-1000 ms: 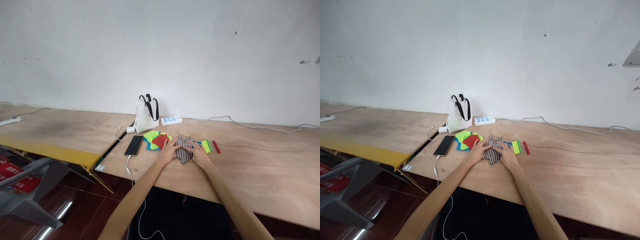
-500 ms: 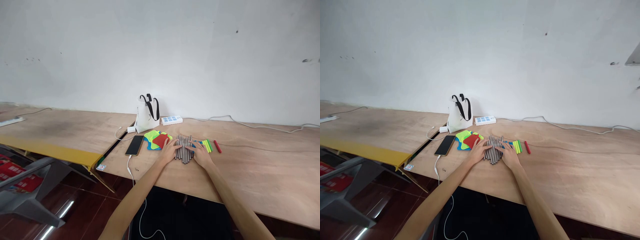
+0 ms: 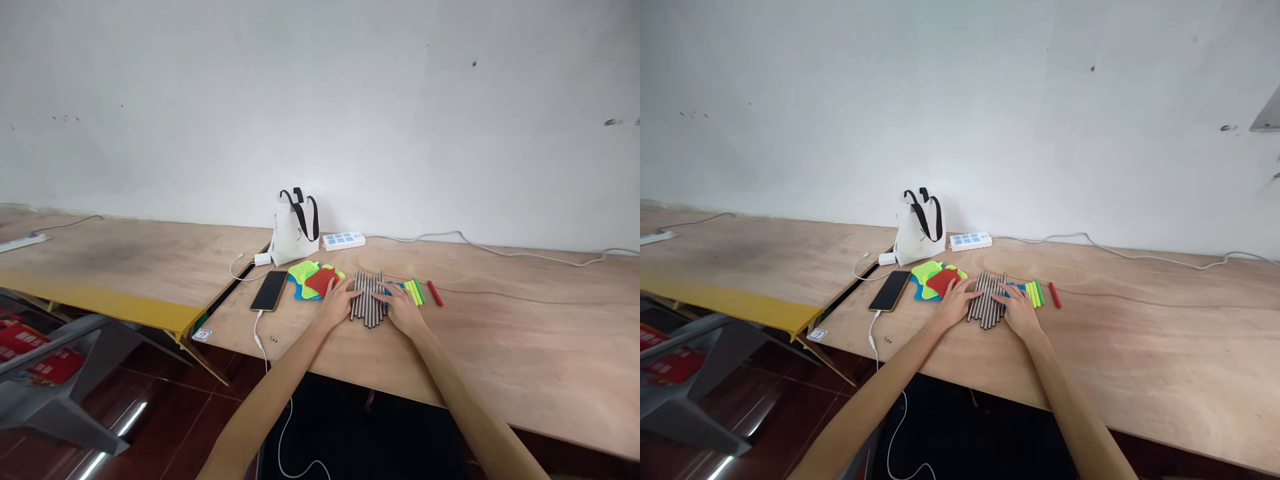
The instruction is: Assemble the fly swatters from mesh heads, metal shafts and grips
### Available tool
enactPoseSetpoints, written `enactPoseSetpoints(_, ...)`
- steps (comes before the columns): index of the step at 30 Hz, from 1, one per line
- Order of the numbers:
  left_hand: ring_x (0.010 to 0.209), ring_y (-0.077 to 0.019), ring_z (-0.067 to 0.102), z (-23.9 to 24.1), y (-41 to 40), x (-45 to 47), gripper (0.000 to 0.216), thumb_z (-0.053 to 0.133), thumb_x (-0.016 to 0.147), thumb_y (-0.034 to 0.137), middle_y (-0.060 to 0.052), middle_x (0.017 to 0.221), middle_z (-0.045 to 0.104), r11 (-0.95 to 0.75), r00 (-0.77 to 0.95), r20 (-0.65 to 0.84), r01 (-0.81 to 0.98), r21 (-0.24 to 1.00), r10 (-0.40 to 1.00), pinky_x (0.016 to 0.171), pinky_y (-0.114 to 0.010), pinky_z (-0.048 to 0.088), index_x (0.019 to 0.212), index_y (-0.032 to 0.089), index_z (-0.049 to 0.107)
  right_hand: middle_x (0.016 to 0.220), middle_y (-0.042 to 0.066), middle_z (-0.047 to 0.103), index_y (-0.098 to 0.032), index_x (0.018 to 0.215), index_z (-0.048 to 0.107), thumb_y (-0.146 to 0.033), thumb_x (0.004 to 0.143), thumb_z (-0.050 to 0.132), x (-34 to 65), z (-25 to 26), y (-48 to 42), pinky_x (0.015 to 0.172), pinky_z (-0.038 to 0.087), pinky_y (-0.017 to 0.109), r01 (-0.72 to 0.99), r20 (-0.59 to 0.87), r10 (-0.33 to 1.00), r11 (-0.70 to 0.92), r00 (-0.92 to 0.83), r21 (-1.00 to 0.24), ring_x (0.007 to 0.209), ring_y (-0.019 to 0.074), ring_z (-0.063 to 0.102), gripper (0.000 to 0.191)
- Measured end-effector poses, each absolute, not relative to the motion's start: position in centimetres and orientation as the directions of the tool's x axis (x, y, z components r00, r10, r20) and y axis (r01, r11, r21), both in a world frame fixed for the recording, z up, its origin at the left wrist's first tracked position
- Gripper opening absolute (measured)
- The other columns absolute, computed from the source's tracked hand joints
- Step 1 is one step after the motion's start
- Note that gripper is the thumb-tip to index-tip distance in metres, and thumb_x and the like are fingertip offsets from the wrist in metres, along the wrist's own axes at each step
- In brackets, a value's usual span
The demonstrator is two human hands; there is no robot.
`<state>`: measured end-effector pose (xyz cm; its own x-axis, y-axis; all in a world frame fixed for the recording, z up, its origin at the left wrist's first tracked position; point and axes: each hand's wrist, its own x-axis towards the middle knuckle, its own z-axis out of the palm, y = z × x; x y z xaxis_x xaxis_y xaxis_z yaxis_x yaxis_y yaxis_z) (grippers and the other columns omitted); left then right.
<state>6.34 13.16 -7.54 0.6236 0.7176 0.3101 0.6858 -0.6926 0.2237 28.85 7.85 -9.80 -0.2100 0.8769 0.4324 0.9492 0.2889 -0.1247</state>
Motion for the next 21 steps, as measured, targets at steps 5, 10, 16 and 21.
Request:
enactPoseSetpoints(5, 0.142, -0.0213, 0.041, -7.8, 13.2, 6.4, 0.057, 0.047, 0.090, 0.003, -0.004, 0.152, 0.049, -0.711, 0.633, 0.335, 0.669, 0.218, 0.698, 0.123, -0.054, 0.022, 0.134, 0.036, 0.063, 0.149, 0.002, 0.053, -0.035, 0.130, 0.067, 0.007, 0.073, 0.045, 28.9, -9.7, 7.8, 0.107, 0.038, 0.043, 0.943, 0.429, 0.871, 0.313, -0.237, -0.114, 0.134, 0.0230, 0.047, 0.074)
enactPoseSetpoints(10, 0.136, -0.0214, 0.047, -8.0, 13.6, 6.4, 0.050, 0.048, 0.091, 0.005, -0.005, 0.146, 0.055, -0.616, 0.501, 0.388, 0.738, 0.276, 0.774, 0.122, -0.049, 0.027, 0.130, 0.030, 0.067, 0.144, 0.001, 0.057, -0.033, 0.119, 0.074, 0.004, 0.077, 0.044, 30.6, -9.3, 7.6, 0.108, 0.036, 0.043, 0.965, 0.474, 0.872, 0.216, -0.123, -0.148, 0.132, 0.0231, 0.049, 0.064)
enactPoseSetpoints(16, 0.139, -0.0216, 0.044, -7.8, 13.4, 6.4, 0.049, 0.048, 0.092, 0.005, -0.003, 0.149, 0.052, -0.656, 0.569, 0.339, 0.709, 0.259, 0.749, 0.123, -0.050, 0.025, 0.126, 0.033, 0.070, 0.145, 0.002, 0.057, -0.032, 0.116, 0.076, 0.003, 0.076, 0.044, 30.3, -9.4, 7.6, 0.109, 0.037, 0.046, 0.965, 0.433, 0.889, 0.227, -0.151, -0.130, 0.132, 0.0243, 0.049, 0.062)
enactPoseSetpoints(21, 0.145, -0.0207, 0.037, -7.7, 13.2, 6.4, 0.060, 0.045, 0.091, 0.003, -0.001, 0.154, 0.046, -0.716, 0.660, 0.283, 0.664, 0.213, 0.696, 0.124, -0.054, 0.019, 0.136, 0.039, 0.061, 0.148, 0.001, 0.054, -0.035, 0.130, 0.067, 0.007, 0.073, 0.043, 28.6, -9.5, 7.7, 0.110, 0.036, 0.044, 0.950, 0.391, 0.890, 0.294, -0.233, -0.104, 0.134, 0.0217, 0.047, 0.075)
